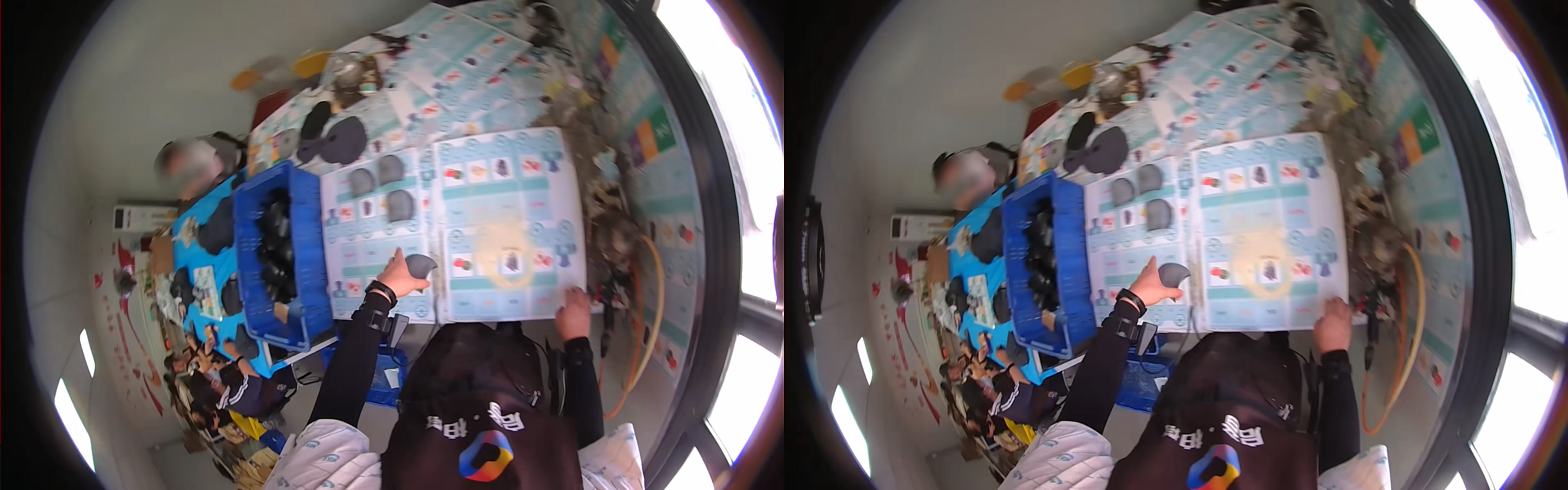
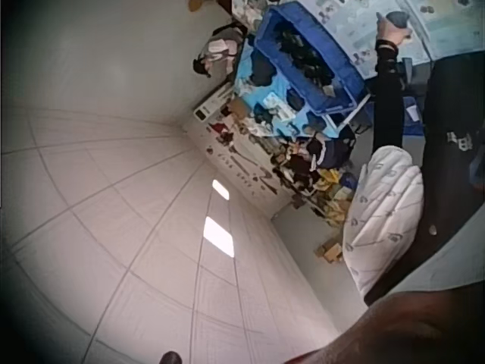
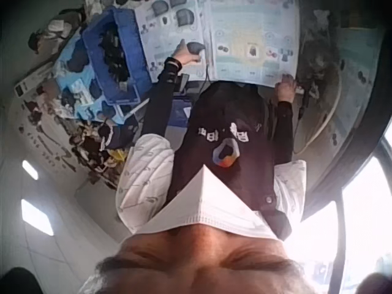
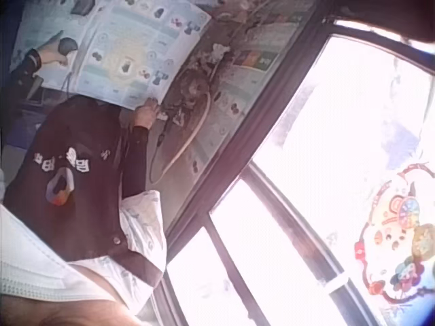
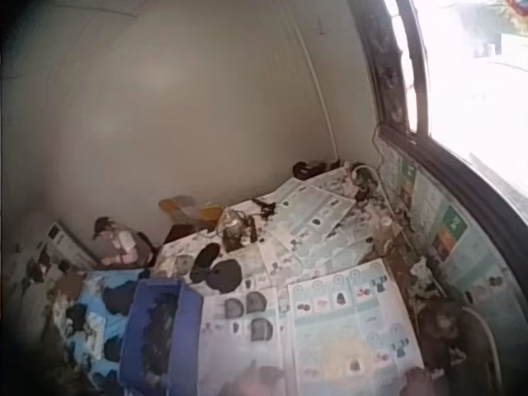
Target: The recorder uses a specialized spray tool to apply adhesive to small black shoe components laid out on a template.
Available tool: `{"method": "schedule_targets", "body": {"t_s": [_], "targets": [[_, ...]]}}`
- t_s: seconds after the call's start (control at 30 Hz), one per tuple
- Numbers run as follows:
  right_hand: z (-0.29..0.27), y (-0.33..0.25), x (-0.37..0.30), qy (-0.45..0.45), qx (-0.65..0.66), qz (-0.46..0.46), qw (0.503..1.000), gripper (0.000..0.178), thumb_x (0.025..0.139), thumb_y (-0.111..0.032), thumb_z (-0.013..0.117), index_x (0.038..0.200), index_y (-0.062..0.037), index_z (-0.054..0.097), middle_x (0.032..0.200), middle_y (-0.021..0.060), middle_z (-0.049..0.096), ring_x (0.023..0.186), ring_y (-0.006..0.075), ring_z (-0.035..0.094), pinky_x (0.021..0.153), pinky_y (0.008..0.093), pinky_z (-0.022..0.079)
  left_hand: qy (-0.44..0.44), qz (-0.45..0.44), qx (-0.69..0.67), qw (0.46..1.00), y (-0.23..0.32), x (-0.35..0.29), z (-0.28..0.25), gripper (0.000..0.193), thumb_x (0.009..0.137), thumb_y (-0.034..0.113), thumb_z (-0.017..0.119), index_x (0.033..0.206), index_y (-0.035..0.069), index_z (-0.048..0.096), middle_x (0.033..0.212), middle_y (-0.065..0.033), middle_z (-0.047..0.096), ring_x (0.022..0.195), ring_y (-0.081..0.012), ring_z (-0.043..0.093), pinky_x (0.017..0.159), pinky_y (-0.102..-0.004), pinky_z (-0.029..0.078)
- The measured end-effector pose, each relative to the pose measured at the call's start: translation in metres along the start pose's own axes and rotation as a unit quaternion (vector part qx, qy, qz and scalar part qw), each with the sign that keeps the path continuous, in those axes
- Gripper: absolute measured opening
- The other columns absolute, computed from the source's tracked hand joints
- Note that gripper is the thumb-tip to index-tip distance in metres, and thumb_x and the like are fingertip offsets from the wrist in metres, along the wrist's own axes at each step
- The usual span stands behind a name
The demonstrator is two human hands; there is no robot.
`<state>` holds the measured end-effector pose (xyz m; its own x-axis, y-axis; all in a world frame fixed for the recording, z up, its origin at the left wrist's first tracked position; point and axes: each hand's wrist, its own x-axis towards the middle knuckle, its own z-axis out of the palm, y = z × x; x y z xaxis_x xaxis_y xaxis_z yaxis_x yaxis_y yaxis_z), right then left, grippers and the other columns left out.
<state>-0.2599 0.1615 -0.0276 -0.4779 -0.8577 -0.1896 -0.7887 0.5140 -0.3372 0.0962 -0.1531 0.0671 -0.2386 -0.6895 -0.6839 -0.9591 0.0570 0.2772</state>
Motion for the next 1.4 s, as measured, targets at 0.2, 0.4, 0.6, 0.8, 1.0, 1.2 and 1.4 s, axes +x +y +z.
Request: {"method": "schedule_targets", "body": {"t_s": [0.2, 0.4, 0.6, 0.8, 1.0, 1.2, 1.4], "targets": [[-0.022, -0.028, -0.016, 0.021, 0.001, 0.052, 0.998, 0.042, 0.076, 0.0, 0.068, 0.118, -0.0003, 0.063, 0.128, 0.0174, 0.055, 0.123, 0.0383, 0.05, 0.106, 0.0472, 0.044, 0.184, -0.051, 0.18, 0.965, -0.105, 0.025, -0.075, 0.122, 0.068, 0.031, 0.087, 0.16, 0.006, 0.011, 0.148, -0.0151, 0.044, 0.144, -0.034, 0.036, 0.119, -0.0672, 0.014], [-0.044, -0.082, -0.055, 0.053, -0.024, 0.098, 0.994, 0.035, 0.08, 0.0, 0.065, 0.114, -0.0015, 0.062, 0.124, 0.0173, 0.055, 0.12, 0.0393, 0.05, 0.103, 0.0476, 0.044, 0.217, 0.135, 0.255, 0.933, -0.146, 0.1, -0.109, 0.113, 0.071, 0.022, 0.085, 0.159, 0.007, 0.017, 0.148, -0.013, 0.045, 0.147, -0.0329, 0.033, 0.12, -0.0671, 0.011], [-0.039, -0.151, -0.114, 0.066, -0.038, 0.186, 0.98, 0.031, 0.081, -0.002, 0.064, 0.112, -0.0022, 0.063, 0.123, 0.0172, 0.056, 0.121, 0.0382, 0.05, 0.105, 0.0473, 0.042, 0.268, 0.245, 0.246, 0.899, -0.164, 0.141, -0.108, 0.113, 0.07, 0.024, 0.086, 0.16, 0.012, 0.019, 0.154, -0.0154, 0.038, 0.149, -0.0334, 0.028, 0.122, -0.0637, 0.01], [-0.027, -0.192, -0.147, 0.051, -0.027, 0.22, 0.974, 0.03, 0.081, -0.002, 0.065, 0.111, -0.0016, 0.064, 0.123, 0.0172, 0.056, 0.121, 0.0383, 0.05, 0.105, 0.0463, 0.043, 0.303, 0.279, 0.228, 0.883, -0.176, 0.132, -0.101, 0.111, 0.07, 0.027, 0.088, 0.16, 0.014, 0.023, 0.157, -0.014, 0.032, 0.15, -0.0339, 0.024, 0.122, -0.0646, 0.011], [-0.03, -0.213, -0.143, 0.062, -0.025, 0.185, 0.98, 0.03, 0.081, -0.003, 0.066, 0.11, -0.002, 0.064, 0.123, 0.0174, 0.056, 0.12, 0.0383, 0.05, 0.105, 0.0461, 0.043, 0.392, 0.28, 0.23, 0.846, -0.191, 0.126, -0.091, 0.101, 0.073, 0.032, 0.087, 0.156, 0.014, 0.032, 0.153, -0.0116, 0.036, 0.145, -0.0332, 0.032, 0.12, -0.066, 0.015], [-0.039, -0.228, -0.135, 0.058, -0.013, 0.149, 0.987, 0.028, 0.081, -0.003, 0.066, 0.109, -0.0027, 0.064, 0.121, 0.0168, 0.057, 0.118, 0.0373, 0.052, 0.103, 0.0452, 0.044, 0.411, 0.152, 0.077, 0.896, -0.193, 0.111, -0.07, 0.109, 0.069, 0.035, 0.089, 0.157, 0.012, 0.029, 0.152, -0.013, 0.035, 0.143, -0.0341, 0.033, 0.118, -0.0661, 0.02], [-0.05, -0.23, -0.135, 0.048, -0.015, 0.155, 0.987, 0.026, 0.08, -0.004, 0.067, 0.107, -0.0025, 0.065, 0.119, 0.0175, 0.059, 0.118, 0.0382, 0.054, 0.103, 0.0455, 0.044, 0.378, -0.063, -0.048, 0.922, -0.177, 0.114, -0.057, 0.121, 0.068, 0.044, 0.089, 0.159, 0.007, 0.019, 0.157, -0.0169, 0.028, 0.144, -0.0347, 0.031, 0.116, -0.0657, 0.025]]}}
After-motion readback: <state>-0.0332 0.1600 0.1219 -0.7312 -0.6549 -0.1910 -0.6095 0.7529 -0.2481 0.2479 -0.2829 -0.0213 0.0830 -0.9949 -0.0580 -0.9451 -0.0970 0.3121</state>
